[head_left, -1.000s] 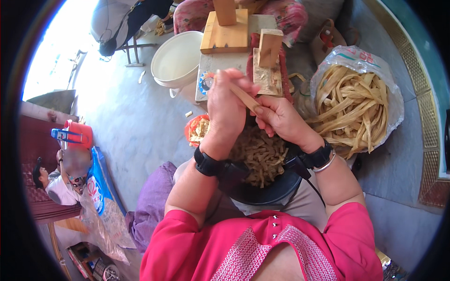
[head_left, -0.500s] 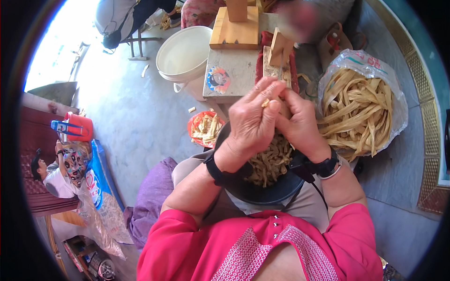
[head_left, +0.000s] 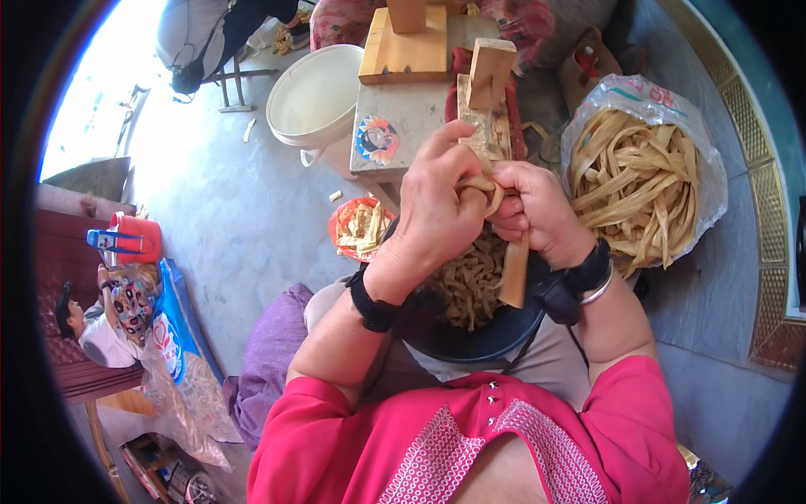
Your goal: The person ties strips of dried bean curd into knots by hand, placing each knotted strip into a black pot and reaching for new strips from a nearby plastic bag.
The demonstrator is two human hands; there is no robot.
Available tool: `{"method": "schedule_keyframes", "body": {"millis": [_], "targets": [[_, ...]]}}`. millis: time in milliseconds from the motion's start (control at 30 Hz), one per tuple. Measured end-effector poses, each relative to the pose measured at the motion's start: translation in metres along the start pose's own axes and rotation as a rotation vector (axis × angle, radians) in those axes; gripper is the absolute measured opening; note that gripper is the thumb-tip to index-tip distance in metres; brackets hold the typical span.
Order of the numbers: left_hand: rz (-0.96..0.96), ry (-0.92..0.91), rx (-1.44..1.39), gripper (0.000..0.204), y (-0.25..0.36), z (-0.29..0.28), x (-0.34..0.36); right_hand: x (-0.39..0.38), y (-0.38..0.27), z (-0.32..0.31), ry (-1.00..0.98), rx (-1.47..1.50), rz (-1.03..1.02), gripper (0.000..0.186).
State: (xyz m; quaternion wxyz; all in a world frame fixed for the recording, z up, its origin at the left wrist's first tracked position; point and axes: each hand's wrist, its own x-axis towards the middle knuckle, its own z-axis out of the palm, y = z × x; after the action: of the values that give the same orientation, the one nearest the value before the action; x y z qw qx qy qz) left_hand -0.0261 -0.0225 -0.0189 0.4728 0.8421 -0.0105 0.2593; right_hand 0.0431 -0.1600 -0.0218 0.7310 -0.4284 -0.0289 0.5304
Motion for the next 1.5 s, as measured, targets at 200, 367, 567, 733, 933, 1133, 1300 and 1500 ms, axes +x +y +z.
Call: {"method": "schedule_keyframes", "body": {"millis": [200, 367, 567, 733, 933, 1133, 1300, 1500], "targets": [[0.32, -0.052, 0.092, 0.007, 0.005, -0.012, -0.004, -0.009, -0.006, 0.005, -0.208, -0.052, 0.096, 0.021], [-0.206, 0.027, -0.082, 0.005, 0.001, -0.002, -0.005, 0.002, 0.012, 0.004, 0.135, -0.844, -0.897, 0.008], [-0.403, -0.074, -0.159, 0.006, 0.003, -0.01, -0.004, -0.011, -0.002, -0.004, -0.074, -0.472, -0.342, 0.01], [-0.19, 0.085, 0.097, 0.004, 0.014, -0.012, -0.002, -0.003, 0.013, -0.009, -0.282, 0.265, -0.299, 0.014], [-0.126, -0.296, -0.043, 0.026, 0.014, -0.032, 0.001, -0.003, 0.01, -0.004, -0.068, -0.155, -0.385, 0.012], [-0.515, -0.453, -0.383, 0.036, 0.008, -0.031, 0.002, -0.005, 0.008, 0.004, 0.005, -0.405, -0.426, 0.015], [-0.58, -0.476, -1.073, 0.034, 0.008, -0.049, -0.001, -0.026, -0.013, 0.002, -0.054, -0.646, -0.67, 0.008], [-0.482, -0.546, -0.986, 0.038, 0.003, -0.057, -0.006, -0.034, -0.015, -0.015, -0.044, -0.621, -0.617, 0.007]]}}
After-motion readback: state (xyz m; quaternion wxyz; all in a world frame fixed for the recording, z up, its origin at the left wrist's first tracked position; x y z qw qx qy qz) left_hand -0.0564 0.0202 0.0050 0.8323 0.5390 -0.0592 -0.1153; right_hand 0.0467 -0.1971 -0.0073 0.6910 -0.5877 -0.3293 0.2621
